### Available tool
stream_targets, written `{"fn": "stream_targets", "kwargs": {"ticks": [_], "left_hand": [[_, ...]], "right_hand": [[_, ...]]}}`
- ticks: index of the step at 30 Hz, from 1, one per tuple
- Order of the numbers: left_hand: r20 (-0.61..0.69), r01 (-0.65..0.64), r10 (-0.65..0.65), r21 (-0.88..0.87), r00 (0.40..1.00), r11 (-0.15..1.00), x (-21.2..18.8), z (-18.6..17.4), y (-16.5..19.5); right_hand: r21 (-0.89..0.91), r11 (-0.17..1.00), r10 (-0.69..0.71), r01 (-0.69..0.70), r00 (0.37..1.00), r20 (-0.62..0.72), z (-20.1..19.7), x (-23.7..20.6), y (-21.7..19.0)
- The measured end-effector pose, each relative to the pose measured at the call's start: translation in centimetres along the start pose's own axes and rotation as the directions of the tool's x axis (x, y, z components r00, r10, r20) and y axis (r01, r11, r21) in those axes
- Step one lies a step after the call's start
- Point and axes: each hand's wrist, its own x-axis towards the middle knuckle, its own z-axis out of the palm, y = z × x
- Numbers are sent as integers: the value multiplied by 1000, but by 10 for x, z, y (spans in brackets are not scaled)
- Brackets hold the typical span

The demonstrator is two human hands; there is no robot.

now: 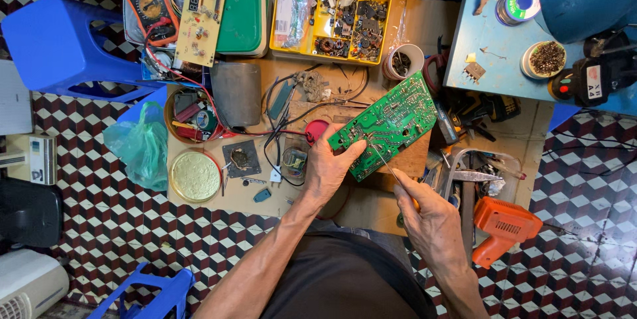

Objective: The person uses a heat gun to apply heat to a green circuit board while holding it with the other hand. They repeatedly reposition the board and use tweezers to adjust small components on the board's surface. The person also plugs in the heat gun and briefly adjusts the work lamp during the process.

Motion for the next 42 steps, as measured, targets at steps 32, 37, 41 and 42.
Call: {"fn": "stream_targets", "kwargs": {"ticks": [32,37,41,42], "left_hand": [[-71,-2,5,43,997,999,0,5,-1],[-49,13,-9,78,999,997,5,0,-5],[-38,-27,26,-20,999,999,16,-6,-13],[-39,-16,14,-56,999,998,18,-7,-16]], "right_hand": [[58,982,174,-178,982,68,2,10,8],[15,970,240,-243,965,101,0,18,0],[55,914,392,-402,910,136,5,19,-13],[44,912,398,-407,907,136,7,19,-15]]}}
